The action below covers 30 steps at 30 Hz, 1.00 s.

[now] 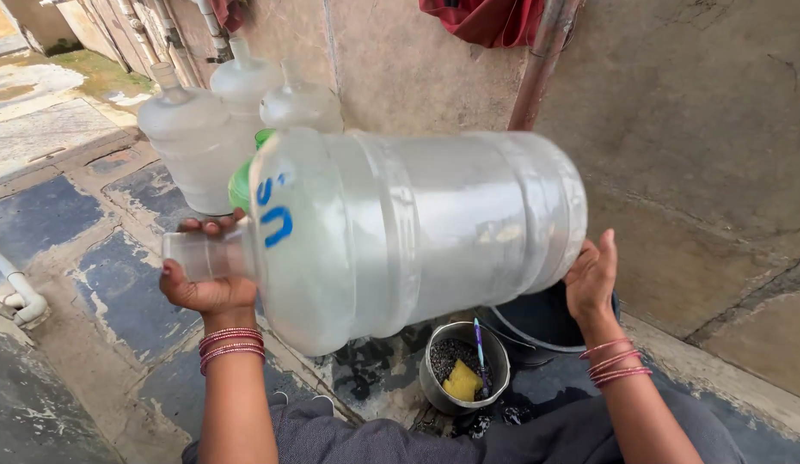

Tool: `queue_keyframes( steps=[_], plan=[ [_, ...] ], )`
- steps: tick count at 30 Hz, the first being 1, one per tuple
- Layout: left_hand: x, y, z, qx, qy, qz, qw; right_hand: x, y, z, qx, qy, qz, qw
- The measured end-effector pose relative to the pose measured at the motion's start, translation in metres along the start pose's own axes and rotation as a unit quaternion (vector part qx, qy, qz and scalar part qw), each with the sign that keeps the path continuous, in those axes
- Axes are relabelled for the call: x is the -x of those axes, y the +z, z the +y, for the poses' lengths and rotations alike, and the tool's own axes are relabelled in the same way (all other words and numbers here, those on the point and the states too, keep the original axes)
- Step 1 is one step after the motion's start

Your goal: The person wipes the exterior of a large plastic water jug with a sponge, then rotates the jug while rinsing and shaking it by hand.

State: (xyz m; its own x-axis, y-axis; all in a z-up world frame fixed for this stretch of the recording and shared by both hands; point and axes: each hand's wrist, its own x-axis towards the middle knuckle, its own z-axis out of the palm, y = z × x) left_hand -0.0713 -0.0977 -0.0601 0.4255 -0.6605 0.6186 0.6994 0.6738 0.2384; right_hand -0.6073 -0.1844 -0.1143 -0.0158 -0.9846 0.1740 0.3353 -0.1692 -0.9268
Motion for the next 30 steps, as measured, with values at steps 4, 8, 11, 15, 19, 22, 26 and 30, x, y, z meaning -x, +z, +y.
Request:
queue_keyframes(
  steps=[4,8,11,15,19,22,26,30],
  plan=[
    [0.002,0.038,0.009,-0.034,0.019,0.122,0.992,0.007,0.002,-0.029,0.01,0.088,-0.035,0.995],
    [0.006,0.017,0.005,-0.061,-0.015,0.28,0.958,0.012,0.011,-0.008,-0.025,0.113,-0.105,0.988],
    [0.013,-0.015,-0.009,-0.128,-0.015,0.298,0.946,0.024,0.03,0.056,0.086,0.214,0.025,0.973],
    [0.011,-0.028,-0.012,-0.168,-0.063,0.321,0.93,0.019,0.015,0.067,0.199,0.211,0.047,0.956],
    [0.004,0.001,0.028,-0.058,-0.021,0.202,0.977,0.028,0.017,-0.009,0.26,-0.077,0.094,0.958],
    [-0.001,0.015,0.016,-0.02,-0.004,0.193,0.981,0.047,0.022,-0.054,0.176,-0.347,-0.019,0.921],
    [0.014,-0.009,0.015,0.016,0.001,0.191,0.981,0.037,0.017,-0.01,0.244,-0.227,0.025,0.942],
    [0.012,-0.053,-0.018,-0.173,-0.142,0.46,0.859,0.026,0.01,0.053,0.289,0.131,0.092,0.944]
  ],
)
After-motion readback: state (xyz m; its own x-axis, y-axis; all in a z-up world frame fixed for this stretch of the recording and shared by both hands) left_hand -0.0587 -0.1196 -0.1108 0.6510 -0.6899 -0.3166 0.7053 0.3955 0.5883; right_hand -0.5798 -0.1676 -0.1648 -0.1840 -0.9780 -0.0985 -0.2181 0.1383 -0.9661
